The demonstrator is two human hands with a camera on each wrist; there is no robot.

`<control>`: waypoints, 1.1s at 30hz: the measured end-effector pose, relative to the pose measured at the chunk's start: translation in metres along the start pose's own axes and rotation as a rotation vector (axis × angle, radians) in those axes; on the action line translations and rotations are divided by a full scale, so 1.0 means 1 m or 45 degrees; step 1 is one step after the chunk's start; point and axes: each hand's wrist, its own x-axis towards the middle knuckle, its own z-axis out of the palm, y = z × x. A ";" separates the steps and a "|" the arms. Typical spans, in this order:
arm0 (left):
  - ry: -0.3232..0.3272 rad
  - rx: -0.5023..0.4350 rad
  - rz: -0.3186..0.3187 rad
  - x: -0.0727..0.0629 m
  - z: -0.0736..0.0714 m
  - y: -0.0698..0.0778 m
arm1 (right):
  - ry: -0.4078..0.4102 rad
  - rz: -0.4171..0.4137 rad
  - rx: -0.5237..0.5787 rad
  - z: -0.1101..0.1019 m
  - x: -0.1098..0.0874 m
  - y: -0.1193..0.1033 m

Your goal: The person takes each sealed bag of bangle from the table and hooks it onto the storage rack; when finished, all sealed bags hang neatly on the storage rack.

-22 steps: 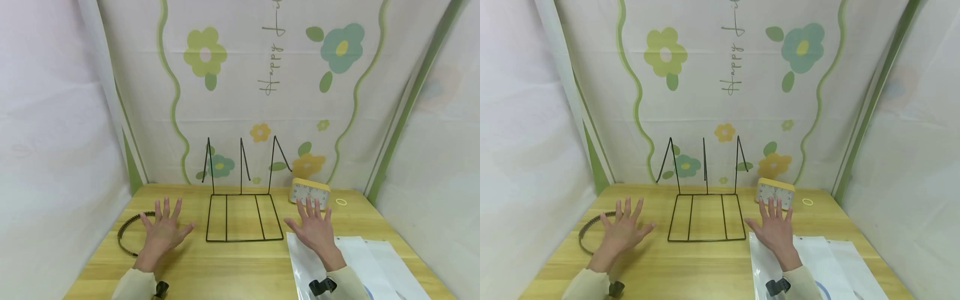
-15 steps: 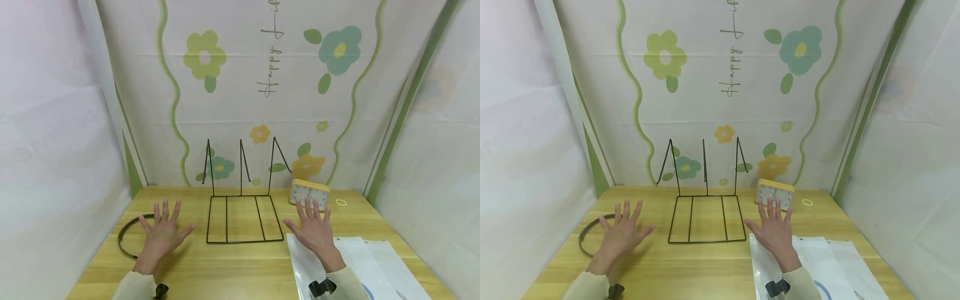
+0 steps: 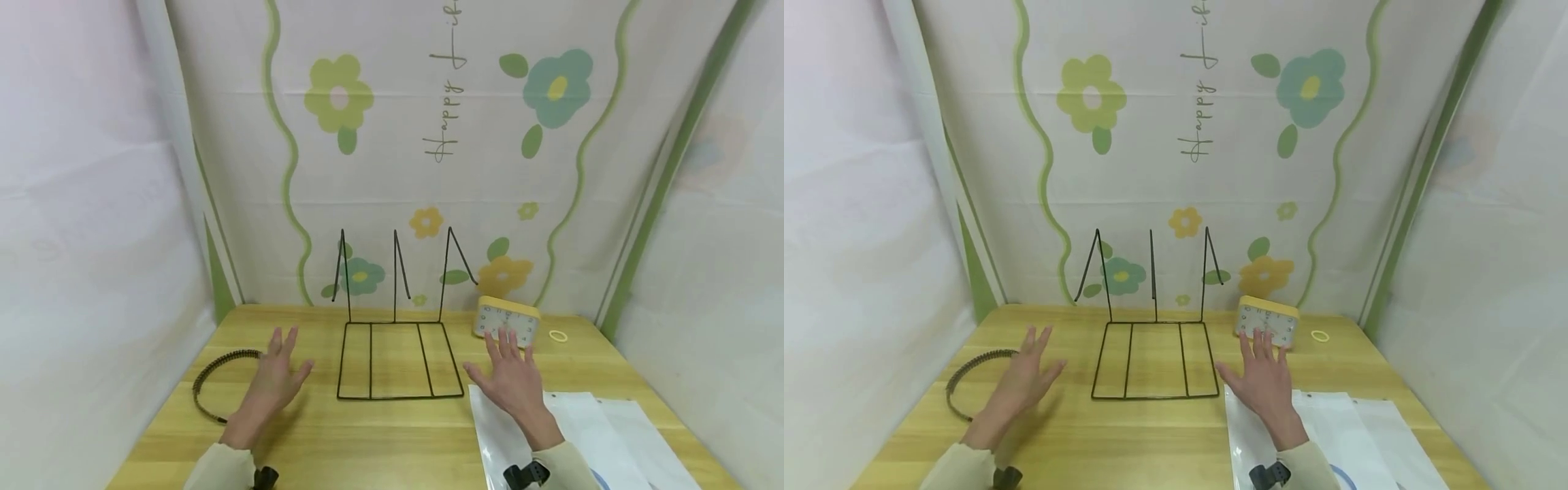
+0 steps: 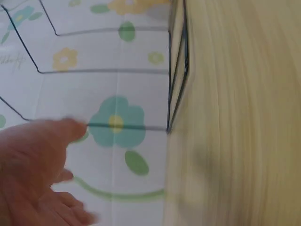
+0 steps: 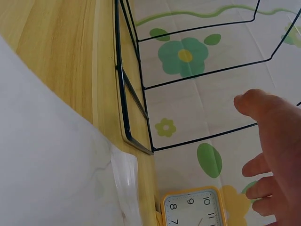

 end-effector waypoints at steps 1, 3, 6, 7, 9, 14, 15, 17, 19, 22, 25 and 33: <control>0.017 -0.081 0.002 0.001 0.002 0.003 | 0.029 0.014 0.021 -0.001 0.001 0.000; 0.039 -0.244 -0.006 0.003 0.009 0.009 | 0.053 0.058 0.101 -0.006 0.004 -0.002; -0.026 -0.435 -0.067 0.006 0.022 0.017 | -0.061 0.157 0.247 -0.014 0.007 -0.003; -0.047 -0.475 -0.089 0.005 0.025 0.019 | -0.147 0.191 0.295 -0.016 0.007 -0.003; -0.089 -0.524 -0.146 0.003 0.033 0.021 | -0.321 0.230 0.338 -0.021 0.008 0.001; -0.082 -0.487 -0.215 -0.001 0.047 0.018 | -0.552 0.309 0.314 -0.024 0.006 0.026; -0.079 -0.487 -0.224 -0.002 0.050 0.018 | -0.562 0.332 0.295 -0.023 0.005 0.033; -0.075 -0.481 -0.216 -0.002 0.054 0.017 | -0.590 0.383 0.255 -0.021 0.003 0.048; -0.079 -0.484 -0.216 -0.001 0.058 0.018 | -0.635 0.424 0.221 -0.020 0.000 0.062; -0.081 -0.471 -0.204 -0.001 0.062 0.021 | -0.701 0.465 0.203 -0.019 -0.005 0.076; -0.082 -0.458 -0.219 -0.001 0.063 0.025 | -0.732 0.503 0.215 -0.017 -0.008 0.082; -0.103 -0.395 -0.251 0.000 0.066 0.032 | -0.759 0.600 0.246 -0.010 -0.012 0.086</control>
